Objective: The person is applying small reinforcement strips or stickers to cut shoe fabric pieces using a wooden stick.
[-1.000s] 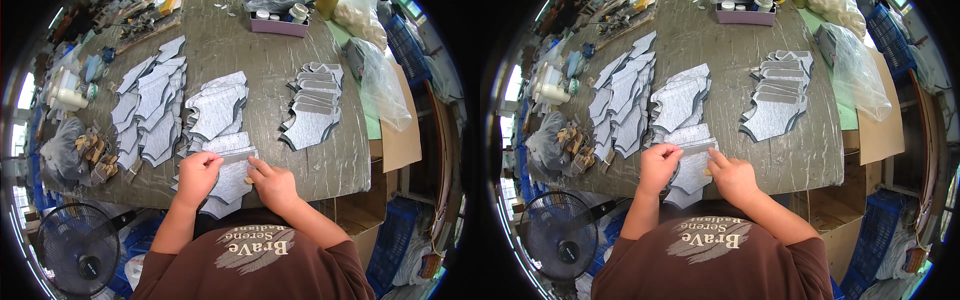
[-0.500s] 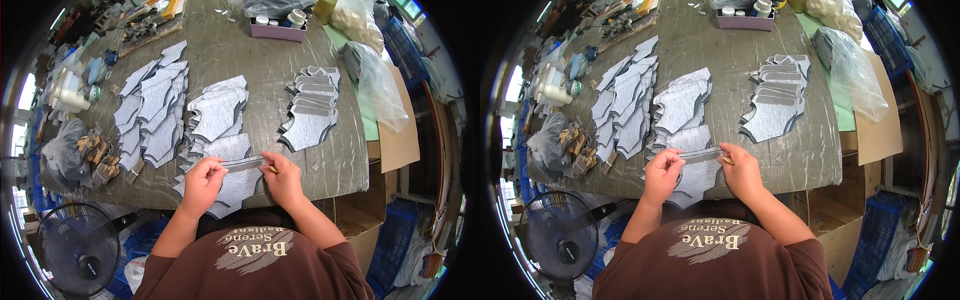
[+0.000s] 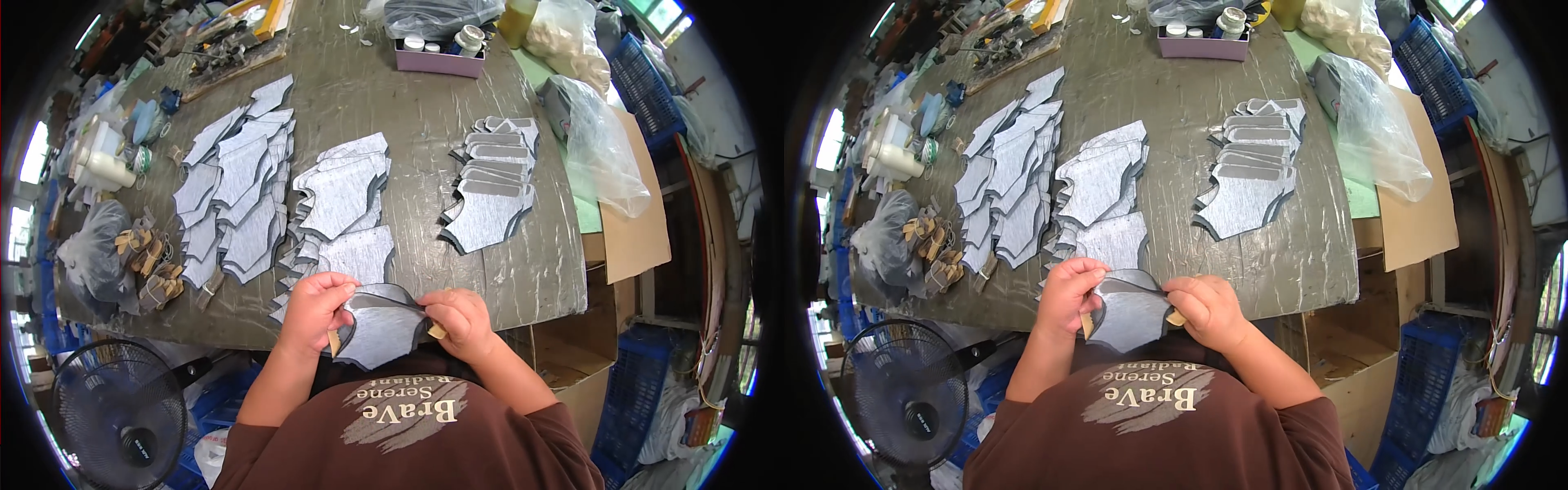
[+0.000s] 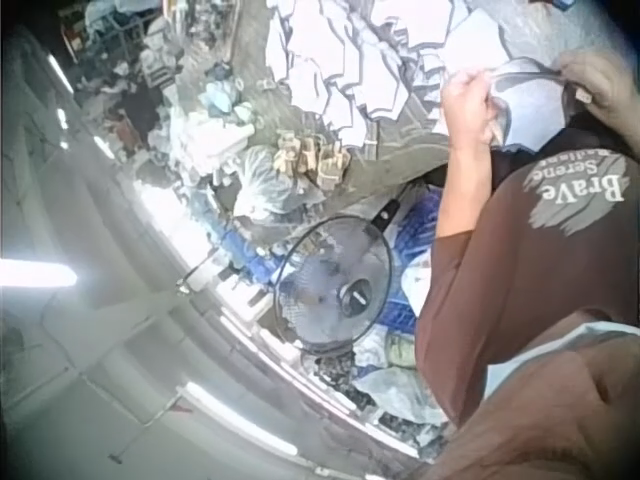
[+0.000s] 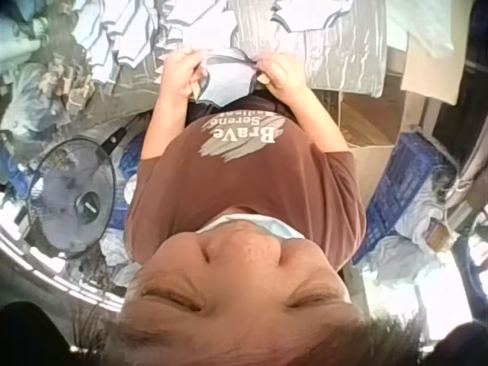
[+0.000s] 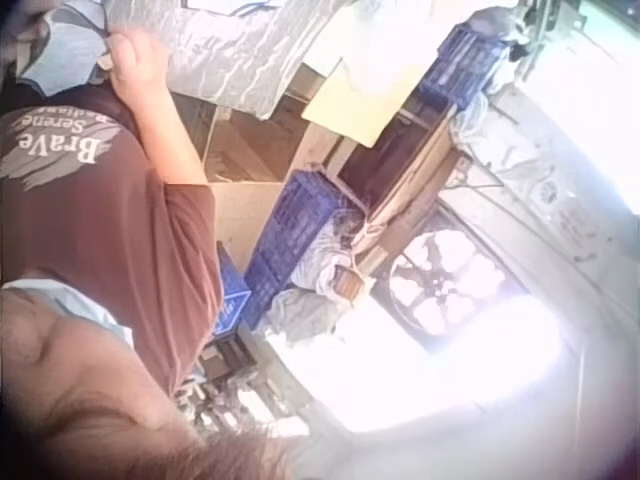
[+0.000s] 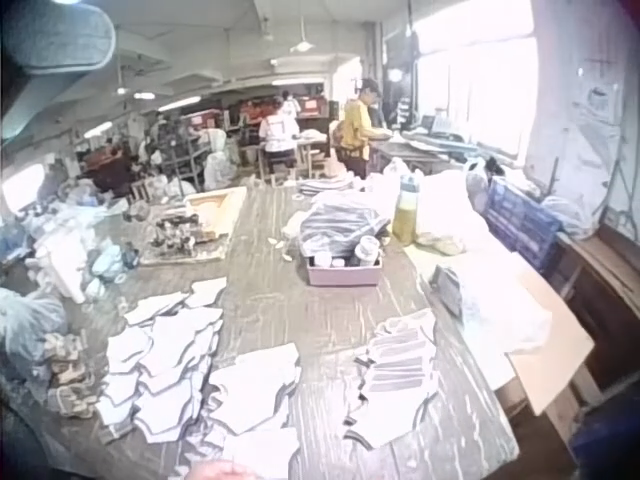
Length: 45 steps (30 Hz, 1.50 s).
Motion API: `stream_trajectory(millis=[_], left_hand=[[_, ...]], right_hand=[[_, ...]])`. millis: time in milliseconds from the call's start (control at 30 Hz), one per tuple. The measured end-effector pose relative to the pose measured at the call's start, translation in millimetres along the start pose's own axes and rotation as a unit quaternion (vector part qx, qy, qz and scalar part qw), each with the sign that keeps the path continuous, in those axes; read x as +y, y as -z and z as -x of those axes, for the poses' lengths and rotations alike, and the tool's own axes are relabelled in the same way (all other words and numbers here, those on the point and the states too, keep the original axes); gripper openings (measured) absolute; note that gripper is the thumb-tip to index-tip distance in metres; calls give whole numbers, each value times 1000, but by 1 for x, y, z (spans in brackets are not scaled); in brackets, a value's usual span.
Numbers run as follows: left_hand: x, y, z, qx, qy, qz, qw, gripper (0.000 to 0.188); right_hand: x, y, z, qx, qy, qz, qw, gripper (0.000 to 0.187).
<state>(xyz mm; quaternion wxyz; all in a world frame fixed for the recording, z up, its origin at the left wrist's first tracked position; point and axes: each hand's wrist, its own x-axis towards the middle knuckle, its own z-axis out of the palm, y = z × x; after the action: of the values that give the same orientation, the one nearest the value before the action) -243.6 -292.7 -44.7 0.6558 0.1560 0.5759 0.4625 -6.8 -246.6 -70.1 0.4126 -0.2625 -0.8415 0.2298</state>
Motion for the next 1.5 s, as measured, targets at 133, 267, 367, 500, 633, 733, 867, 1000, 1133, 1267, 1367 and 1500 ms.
stream_trajectory(millis=[133,267,367,500,633,733,867,1000,1133,1267,1367,1500], left_hand=[[-6,-4,-2,25,-16,23,999,10],[-8,-3,5,49,-103,-100,988,14],[-9,-11,6,63,-151,-231,959,16],[-12,-8,0,92,-443,-485,748,18],[5,-15,23,39,-377,-421,824,38],[7,-36,14,-49,-528,-438,726,78],[-1,-47,8,-85,-538,-462,700,95],[-6,-45,4,-122,-525,-398,742,97],[-12,-41,9,-183,-390,-269,862,105],[-9,-38,8,-251,-304,-176,902,109],[-9,-37,8,-267,-273,-147,912,112],[-8,-37,11,-289,-215,-99,928,113]], right_hand=[[-5,33,-7,30,39,18,999,18],[8,69,-21,148,-125,52,980,11],[41,88,-44,125,-323,114,931,9],[89,85,-45,150,-243,227,931,16],[39,46,-40,157,-238,75,956,7],[-24,-1,-42,-19,-267,-176,947,4],[-44,-18,-49,-59,-312,-301,899,4],[-44,-20,-44,-64,-315,-305,897,4],[-43,-20,-46,-105,-388,-338,851,7],[-39,-23,-43,-109,-390,-371,836,7],[-36,-24,-43,-109,-380,-373,839,6],[-32,-23,-42,-120,-424,-430,788,5]])
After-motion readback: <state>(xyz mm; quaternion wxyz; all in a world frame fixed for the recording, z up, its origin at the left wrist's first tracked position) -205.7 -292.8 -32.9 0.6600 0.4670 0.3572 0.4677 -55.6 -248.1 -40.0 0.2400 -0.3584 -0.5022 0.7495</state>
